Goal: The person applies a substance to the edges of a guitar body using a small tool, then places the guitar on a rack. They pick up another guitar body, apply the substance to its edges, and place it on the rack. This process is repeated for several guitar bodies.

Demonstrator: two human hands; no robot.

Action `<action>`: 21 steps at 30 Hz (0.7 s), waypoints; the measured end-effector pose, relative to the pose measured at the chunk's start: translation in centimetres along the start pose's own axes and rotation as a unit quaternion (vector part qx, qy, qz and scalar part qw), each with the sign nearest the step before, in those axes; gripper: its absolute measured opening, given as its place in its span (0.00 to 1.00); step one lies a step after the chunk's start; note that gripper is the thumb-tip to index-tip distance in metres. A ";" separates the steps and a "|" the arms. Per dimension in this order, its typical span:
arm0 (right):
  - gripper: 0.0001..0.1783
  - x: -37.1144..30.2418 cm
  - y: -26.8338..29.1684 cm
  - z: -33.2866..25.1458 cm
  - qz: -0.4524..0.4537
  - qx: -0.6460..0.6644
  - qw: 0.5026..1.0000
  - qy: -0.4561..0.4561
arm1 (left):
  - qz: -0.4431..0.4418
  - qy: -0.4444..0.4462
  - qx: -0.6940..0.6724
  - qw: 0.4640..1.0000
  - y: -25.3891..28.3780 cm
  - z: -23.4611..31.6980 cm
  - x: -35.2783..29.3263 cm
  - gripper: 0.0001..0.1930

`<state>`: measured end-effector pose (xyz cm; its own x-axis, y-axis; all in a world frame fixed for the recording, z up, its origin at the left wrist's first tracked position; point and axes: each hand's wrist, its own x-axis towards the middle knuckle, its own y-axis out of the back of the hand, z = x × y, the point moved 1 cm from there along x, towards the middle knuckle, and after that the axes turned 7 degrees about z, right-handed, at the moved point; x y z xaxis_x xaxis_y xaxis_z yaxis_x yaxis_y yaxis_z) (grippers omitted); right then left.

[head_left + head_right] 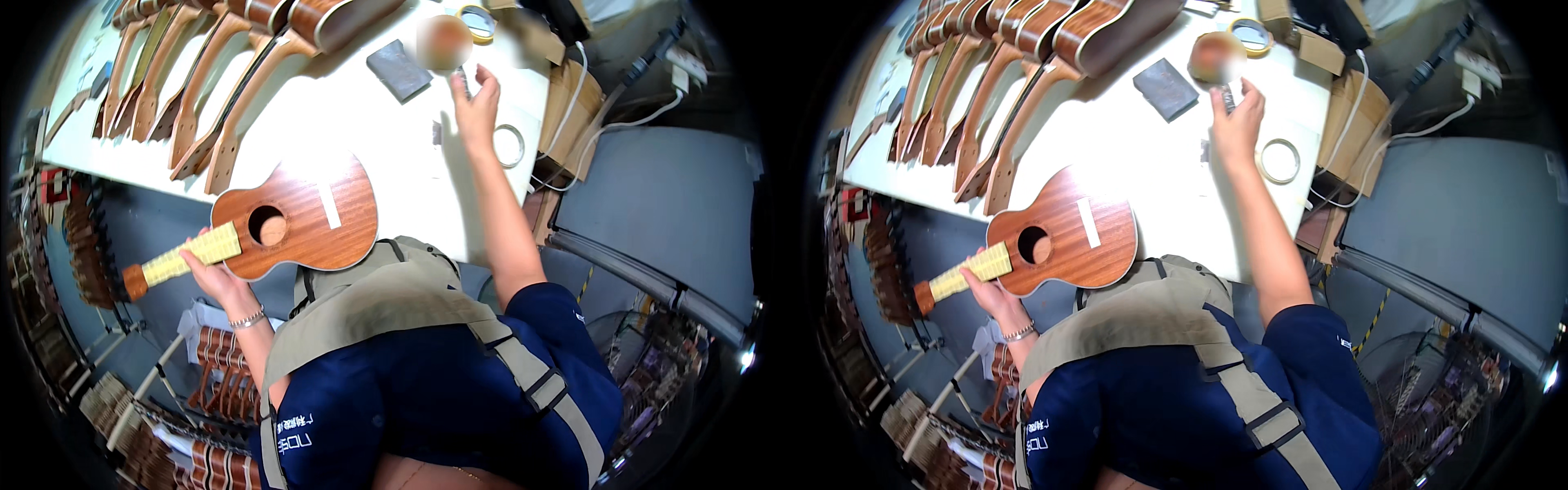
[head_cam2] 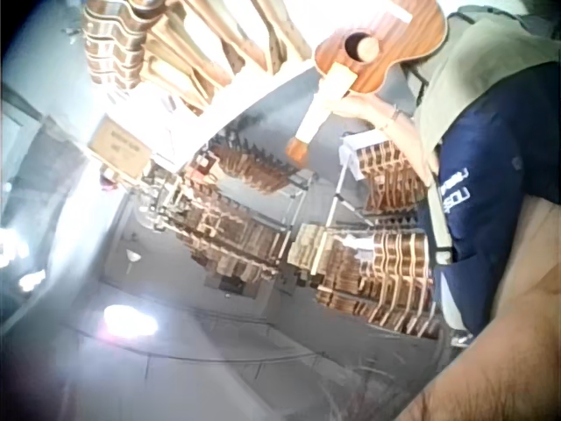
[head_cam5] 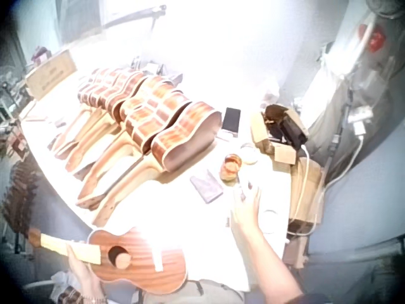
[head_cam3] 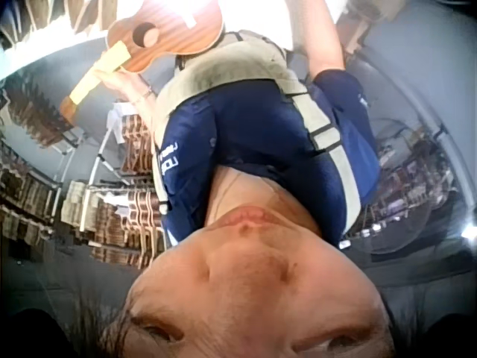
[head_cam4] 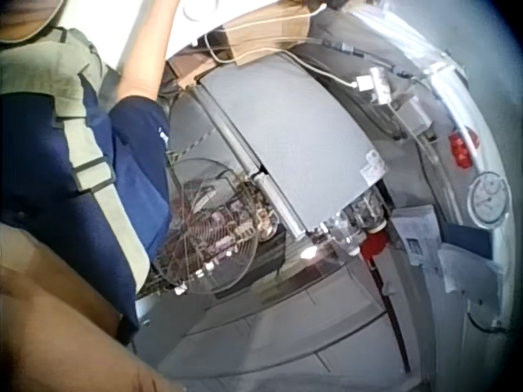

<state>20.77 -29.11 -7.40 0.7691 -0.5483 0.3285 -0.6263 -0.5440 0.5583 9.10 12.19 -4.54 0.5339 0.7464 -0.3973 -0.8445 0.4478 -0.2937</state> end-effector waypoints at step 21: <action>0.18 -9.2 0.0 -7.0 -0.481 0.093 0.847 0.206 | 0.015 -0.003 0.209 0.978 1.9 1.2 5.9 0.16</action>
<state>14.62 -19.63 -5.11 0.8909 0.4516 0.0487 0.3346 -0.7250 0.6020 10.60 18.03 -6.37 0.5089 0.7648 -0.3950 -0.8040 0.5863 0.0993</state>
